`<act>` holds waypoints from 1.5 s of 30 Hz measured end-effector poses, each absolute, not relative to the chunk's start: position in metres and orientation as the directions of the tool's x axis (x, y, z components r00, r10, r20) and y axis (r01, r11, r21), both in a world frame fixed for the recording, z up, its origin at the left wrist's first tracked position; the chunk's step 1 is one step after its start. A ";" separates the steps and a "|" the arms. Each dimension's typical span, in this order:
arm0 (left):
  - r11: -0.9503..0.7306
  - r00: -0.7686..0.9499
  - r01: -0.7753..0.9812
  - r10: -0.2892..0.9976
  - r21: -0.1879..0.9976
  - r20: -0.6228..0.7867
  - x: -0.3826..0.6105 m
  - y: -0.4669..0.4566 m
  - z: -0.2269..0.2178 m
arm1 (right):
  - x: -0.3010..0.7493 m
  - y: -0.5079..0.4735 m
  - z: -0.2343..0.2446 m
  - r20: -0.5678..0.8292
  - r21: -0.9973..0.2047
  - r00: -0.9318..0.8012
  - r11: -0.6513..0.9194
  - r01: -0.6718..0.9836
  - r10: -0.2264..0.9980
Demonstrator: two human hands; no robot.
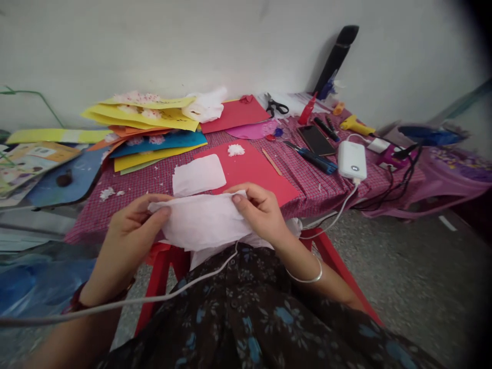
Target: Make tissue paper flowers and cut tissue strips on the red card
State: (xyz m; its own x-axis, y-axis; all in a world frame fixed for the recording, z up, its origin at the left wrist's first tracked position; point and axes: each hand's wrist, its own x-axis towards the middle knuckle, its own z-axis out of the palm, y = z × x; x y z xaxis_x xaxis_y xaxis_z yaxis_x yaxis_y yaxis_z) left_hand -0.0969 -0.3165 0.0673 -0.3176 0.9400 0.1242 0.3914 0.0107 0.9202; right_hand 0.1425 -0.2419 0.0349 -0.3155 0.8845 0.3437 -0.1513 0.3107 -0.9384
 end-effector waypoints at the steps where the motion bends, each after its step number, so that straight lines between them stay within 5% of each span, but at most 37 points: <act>1: -0.053 -0.283 0.519 0.931 0.853 0.229 -0.097 -0.316 0.069 | 0.143 -0.243 0.037 0.361 -0.932 -0.321 0.342 -0.118 0.875; 4: -0.295 -0.044 0.801 0.838 0.520 0.543 -0.088 -0.314 0.078 | 0.143 -0.247 0.040 0.411 -0.902 -0.357 0.430 -0.029 0.839; 7: -0.484 0.217 0.829 0.740 0.280 0.636 -0.064 -0.309 0.085 | 0.143 -0.250 0.040 0.483 -0.855 -0.386 0.519 -0.013 0.786; 12: -0.576 0.317 0.787 0.684 0.220 0.657 -0.034 -0.299 0.079 | 0.150 -0.252 0.036 0.514 -0.829 -0.414 0.558 -0.016 0.751; 20: -0.687 0.439 0.722 0.544 0.079 0.715 -0.028 -0.293 0.056 | 0.169 -0.247 0.024 0.328 -0.933 -0.386 0.361 0.014 0.863; 28: -0.664 0.381 0.725 0.606 0.180 0.698 -0.020 -0.296 0.046 | 0.169 -0.243 0.015 0.289 -0.951 -0.436 0.309 -0.025 0.853; 34: -0.701 0.412 0.697 0.564 0.151 0.715 -0.019 -0.297 0.045 | 0.163 -0.247 0.011 0.302 -0.951 -0.443 0.302 -0.073 0.844; 36: -0.713 0.408 0.647 0.623 0.270 0.667 -0.019 -0.299 0.047 | 0.161 -0.246 0.009 0.292 -0.956 -0.432 0.266 -0.121 0.853; 38: -0.666 0.348 0.525 0.737 0.531 0.580 -0.021 -0.300 0.052 | 0.161 -0.244 0.007 0.290 -0.957 -0.424 0.244 -0.160 0.858; 41: -0.363 0.132 0.305 0.932 0.880 0.339 -0.026 -0.298 0.058 | 0.163 -0.240 0.006 0.327 -0.945 -0.422 0.278 -0.174 0.846; 43: -0.140 0.083 0.278 0.989 0.950 0.122 -0.030 -0.294 0.060 | 0.166 -0.237 0.006 0.347 -0.938 -0.448 0.304 -0.167 0.824; 45: 0.000 0.211 0.350 0.974 0.937 -0.079 -0.032 -0.288 0.059 | 0.167 -0.234 0.007 0.340 -0.940 -0.516 0.307 -0.150 0.787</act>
State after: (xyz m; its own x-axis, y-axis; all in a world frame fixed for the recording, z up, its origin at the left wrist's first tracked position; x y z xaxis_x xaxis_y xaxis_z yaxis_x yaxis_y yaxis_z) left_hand -0.0325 -0.2884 0.0595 0.2108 0.9743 -0.0791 0.3499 0.0003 0.9368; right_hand 0.1667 -0.2340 0.0071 -0.5158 0.7865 0.3396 -0.1502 0.3073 -0.9397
